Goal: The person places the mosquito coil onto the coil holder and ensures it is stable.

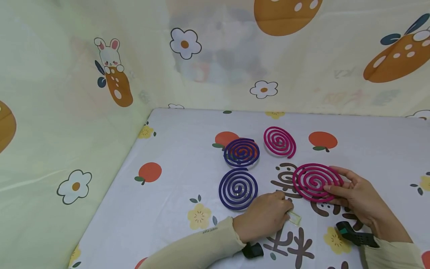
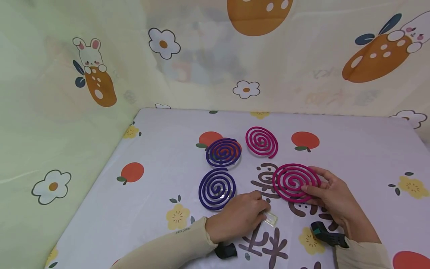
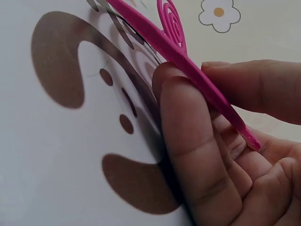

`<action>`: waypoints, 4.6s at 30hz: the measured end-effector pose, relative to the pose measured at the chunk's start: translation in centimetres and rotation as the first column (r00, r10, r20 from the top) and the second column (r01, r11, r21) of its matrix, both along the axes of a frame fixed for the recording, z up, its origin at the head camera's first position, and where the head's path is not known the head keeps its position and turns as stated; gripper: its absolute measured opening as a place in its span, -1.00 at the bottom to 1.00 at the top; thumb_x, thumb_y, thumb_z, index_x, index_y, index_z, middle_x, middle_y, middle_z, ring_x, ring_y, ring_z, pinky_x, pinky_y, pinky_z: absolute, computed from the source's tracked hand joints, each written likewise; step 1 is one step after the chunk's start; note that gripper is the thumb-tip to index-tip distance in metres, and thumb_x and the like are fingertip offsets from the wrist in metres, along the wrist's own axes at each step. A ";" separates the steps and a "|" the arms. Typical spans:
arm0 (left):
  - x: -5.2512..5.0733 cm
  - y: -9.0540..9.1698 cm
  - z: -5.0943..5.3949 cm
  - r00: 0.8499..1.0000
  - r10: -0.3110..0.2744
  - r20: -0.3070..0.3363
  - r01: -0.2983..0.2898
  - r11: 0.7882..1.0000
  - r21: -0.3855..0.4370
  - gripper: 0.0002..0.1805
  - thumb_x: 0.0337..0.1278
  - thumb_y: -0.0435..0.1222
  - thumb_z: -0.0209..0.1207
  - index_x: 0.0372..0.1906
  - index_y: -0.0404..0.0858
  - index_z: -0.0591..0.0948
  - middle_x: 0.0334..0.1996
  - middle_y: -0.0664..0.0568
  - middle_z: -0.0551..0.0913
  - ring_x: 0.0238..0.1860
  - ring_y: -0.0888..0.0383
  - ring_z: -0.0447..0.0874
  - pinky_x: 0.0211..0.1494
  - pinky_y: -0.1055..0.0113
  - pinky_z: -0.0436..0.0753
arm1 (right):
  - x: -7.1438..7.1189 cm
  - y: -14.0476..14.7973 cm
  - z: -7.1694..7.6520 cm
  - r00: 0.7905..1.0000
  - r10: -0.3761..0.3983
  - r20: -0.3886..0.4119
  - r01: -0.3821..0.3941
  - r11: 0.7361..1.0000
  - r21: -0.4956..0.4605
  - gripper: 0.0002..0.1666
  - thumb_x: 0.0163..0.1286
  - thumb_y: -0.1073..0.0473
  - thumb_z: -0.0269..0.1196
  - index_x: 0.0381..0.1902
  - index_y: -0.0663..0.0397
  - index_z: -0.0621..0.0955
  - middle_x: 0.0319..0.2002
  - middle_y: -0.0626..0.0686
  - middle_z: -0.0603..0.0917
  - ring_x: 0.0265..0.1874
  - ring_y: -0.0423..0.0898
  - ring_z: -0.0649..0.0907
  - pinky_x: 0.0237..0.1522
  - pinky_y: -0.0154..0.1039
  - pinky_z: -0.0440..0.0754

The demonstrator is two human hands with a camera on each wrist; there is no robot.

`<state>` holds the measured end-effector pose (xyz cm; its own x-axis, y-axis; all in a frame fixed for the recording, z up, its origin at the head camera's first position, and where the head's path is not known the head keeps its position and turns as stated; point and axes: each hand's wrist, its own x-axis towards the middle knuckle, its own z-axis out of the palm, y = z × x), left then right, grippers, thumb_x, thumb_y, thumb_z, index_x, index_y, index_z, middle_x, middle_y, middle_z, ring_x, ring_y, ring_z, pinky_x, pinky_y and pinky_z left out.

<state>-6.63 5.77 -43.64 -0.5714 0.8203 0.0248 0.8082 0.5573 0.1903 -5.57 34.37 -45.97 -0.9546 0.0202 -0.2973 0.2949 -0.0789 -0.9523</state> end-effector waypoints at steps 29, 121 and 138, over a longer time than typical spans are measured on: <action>0.1 0.0 -0.4 1.000 0.015 0.019 -0.017 0.997 0.070 -0.88 0.41 -0.18 0.29 -0.04 -0.02 0.72 -0.17 0.25 0.68 -0.18 0.43 0.59 -0.11 0.58 0.57 | 0.1 -0.2 0.0 0.999 0.036 0.005 -0.037 0.991 0.125 -0.42 0.47 0.33 0.33 0.22 -0.40 0.42 -0.33 0.01 0.78 -0.48 -0.06 0.79 -0.37 -0.26 0.77; 0.4 -0.2 0.0 0.990 -0.020 -0.141 0.021 1.000 -0.001 -0.83 0.40 -0.22 0.28 -0.02 -0.09 0.78 -0.25 0.14 0.63 -0.30 0.32 0.57 -0.18 0.47 0.62 | 0.3 -2.2 0.2 0.999 0.053 0.003 -0.052 0.964 0.261 -0.28 0.46 0.20 0.38 0.46 -0.02 0.32 -0.30 -0.09 0.82 -0.39 -0.06 0.83 -0.30 -0.25 0.77; 0.9 -0.6 0.7 0.997 -0.029 -0.073 0.025 0.998 -0.058 -0.77 0.43 -0.04 0.27 0.03 0.02 0.77 -0.16 0.17 0.62 -0.26 0.26 0.49 -0.26 0.47 0.54 | 0.3 -2.3 0.2 0.999 0.048 -0.012 -0.044 0.969 0.245 -0.33 0.50 0.17 0.35 0.46 -0.03 0.34 -0.28 -0.09 0.81 -0.44 -0.09 0.78 -0.36 -0.27 0.77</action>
<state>-5.74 5.20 -42.90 -0.5471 0.8369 0.0185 0.8340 0.5431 0.0978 -5.27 32.07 -45.74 -0.9613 0.0463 -0.2717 0.2756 0.1701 -0.9461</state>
